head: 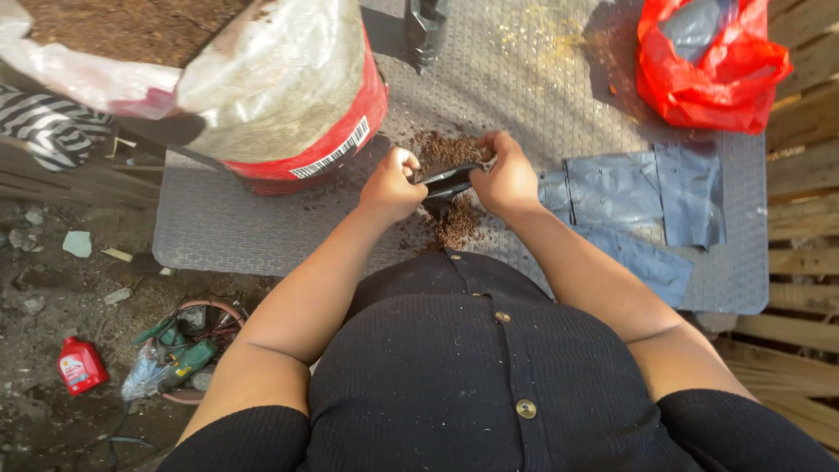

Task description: Filling small black polybags with soil from a large sack for planting.

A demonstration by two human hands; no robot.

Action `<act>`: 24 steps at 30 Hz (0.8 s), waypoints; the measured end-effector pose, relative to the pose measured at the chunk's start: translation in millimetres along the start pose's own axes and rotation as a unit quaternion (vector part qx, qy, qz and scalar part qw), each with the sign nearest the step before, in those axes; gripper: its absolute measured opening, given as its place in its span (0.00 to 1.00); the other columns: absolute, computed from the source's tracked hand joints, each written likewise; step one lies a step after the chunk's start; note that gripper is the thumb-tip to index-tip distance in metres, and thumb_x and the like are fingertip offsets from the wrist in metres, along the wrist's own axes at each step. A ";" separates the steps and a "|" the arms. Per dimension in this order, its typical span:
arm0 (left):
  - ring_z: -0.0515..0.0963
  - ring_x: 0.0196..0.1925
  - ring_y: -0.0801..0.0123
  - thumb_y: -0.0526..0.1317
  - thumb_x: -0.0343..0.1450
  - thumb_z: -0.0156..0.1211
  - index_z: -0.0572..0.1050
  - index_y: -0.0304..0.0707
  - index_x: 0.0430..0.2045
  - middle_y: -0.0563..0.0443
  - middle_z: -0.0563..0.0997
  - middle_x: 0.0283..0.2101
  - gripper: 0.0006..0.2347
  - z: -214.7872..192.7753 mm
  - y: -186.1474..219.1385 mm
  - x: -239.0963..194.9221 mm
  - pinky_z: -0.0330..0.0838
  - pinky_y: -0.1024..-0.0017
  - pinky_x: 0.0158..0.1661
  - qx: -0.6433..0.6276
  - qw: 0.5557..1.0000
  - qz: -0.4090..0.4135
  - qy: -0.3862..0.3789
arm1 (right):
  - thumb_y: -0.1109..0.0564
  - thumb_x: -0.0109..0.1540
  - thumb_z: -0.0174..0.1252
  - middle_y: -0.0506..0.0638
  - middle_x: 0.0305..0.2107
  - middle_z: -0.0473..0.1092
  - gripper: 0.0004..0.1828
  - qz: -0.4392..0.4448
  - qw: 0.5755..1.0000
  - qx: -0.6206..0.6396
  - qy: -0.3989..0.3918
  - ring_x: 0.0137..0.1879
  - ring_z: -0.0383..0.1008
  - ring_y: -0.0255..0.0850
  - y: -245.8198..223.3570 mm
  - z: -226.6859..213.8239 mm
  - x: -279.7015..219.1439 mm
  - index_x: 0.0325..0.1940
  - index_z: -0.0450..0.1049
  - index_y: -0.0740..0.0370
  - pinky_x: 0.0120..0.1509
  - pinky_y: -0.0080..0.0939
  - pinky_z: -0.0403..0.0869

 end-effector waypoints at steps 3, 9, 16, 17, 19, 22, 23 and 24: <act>0.79 0.38 0.60 0.36 0.56 0.65 0.74 0.39 0.33 0.48 0.77 0.33 0.13 14.9 -37.2 3.2 0.74 0.65 0.39 -0.121 0.987 -0.064 -0.078 | 0.57 0.51 0.68 0.53 0.47 0.74 0.21 -0.061 0.987 -0.141 -0.041 0.55 0.73 0.50 -19.7 -2.3 1.0 0.49 0.76 0.56 0.57 0.54 0.69; 0.83 0.42 0.57 0.35 0.64 0.56 0.84 0.40 0.26 0.49 0.84 0.37 0.08 -21.3 -18.0 -15.6 0.77 0.64 0.44 -0.068 0.992 0.055 -0.089 | 0.52 0.49 0.72 0.54 0.51 0.72 0.27 -0.072 0.968 -0.176 -0.164 0.58 0.72 0.51 -28.7 5.8 28.0 0.50 0.76 0.55 0.62 0.51 0.70; 0.81 0.45 0.48 0.34 0.61 0.55 0.83 0.41 0.38 0.42 0.83 0.43 0.15 -2.2 -42.7 -23.2 0.75 0.54 0.47 0.049 0.998 0.041 -0.013 | 0.51 0.60 0.70 0.51 0.47 0.74 0.22 -0.263 0.961 0.004 -0.086 0.53 0.75 0.43 -239.3 -47.6 49.4 0.54 0.74 0.61 0.53 0.43 0.74; 0.81 0.47 0.48 0.34 0.63 0.55 0.83 0.40 0.40 0.41 0.82 0.44 0.14 -3.4 -40.2 -22.9 0.75 0.54 0.48 0.048 0.997 0.012 -0.053 | 0.55 0.64 0.67 0.51 0.50 0.74 0.18 -0.388 0.917 -0.005 -0.092 0.54 0.75 0.45 -274.3 -49.4 56.3 0.56 0.74 0.61 0.57 0.44 0.74; 0.81 0.48 0.47 0.35 0.64 0.55 0.82 0.39 0.42 0.40 0.81 0.45 0.14 -5.6 -33.8 -24.5 0.74 0.53 0.49 0.041 0.994 -0.018 -0.095 | 0.59 0.68 0.64 0.52 0.52 0.74 0.15 -0.503 0.858 -0.019 -0.104 0.56 0.76 0.47 -329.4 -29.9 73.0 0.58 0.74 0.62 0.61 0.44 0.75; 0.82 0.48 0.49 0.36 0.67 0.53 0.81 0.43 0.47 0.42 0.80 0.49 0.16 -9.1 -30.0 -23.3 0.75 0.55 0.50 0.043 0.989 -0.053 -0.129 | 0.58 0.64 0.67 0.59 0.59 0.73 0.24 -0.590 0.787 -0.074 -0.163 0.65 0.73 0.55 -380.8 35.3 97.8 0.64 0.74 0.62 0.71 0.49 0.70; 0.81 0.49 0.49 0.36 0.66 0.55 0.81 0.43 0.47 0.44 0.80 0.50 0.16 -7.0 -32.7 -27.0 0.74 0.55 0.51 0.043 0.989 -0.048 -0.133 | 0.54 0.63 0.67 0.61 0.59 0.71 0.28 -0.562 0.805 -0.068 -0.176 0.65 0.71 0.56 -383.4 57.6 102.5 0.66 0.71 0.62 0.69 0.48 0.68; 0.81 0.50 0.50 0.37 0.64 0.56 0.81 0.43 0.46 0.46 0.80 0.51 0.16 -4.5 -35.8 -30.6 0.74 0.56 0.51 0.043 0.989 -0.042 -0.138 | 0.51 0.62 0.67 0.63 0.59 0.69 0.32 -0.534 0.822 -0.062 -0.189 0.64 0.69 0.57 -385.5 80.3 107.3 0.68 0.68 0.62 0.67 0.48 0.67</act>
Point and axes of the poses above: each hand's wrist, its own x-axis towards the middle knuckle, its own z-axis out of the palm, y = z × x, the point moved 2 cm from there along x, towards the middle knuckle
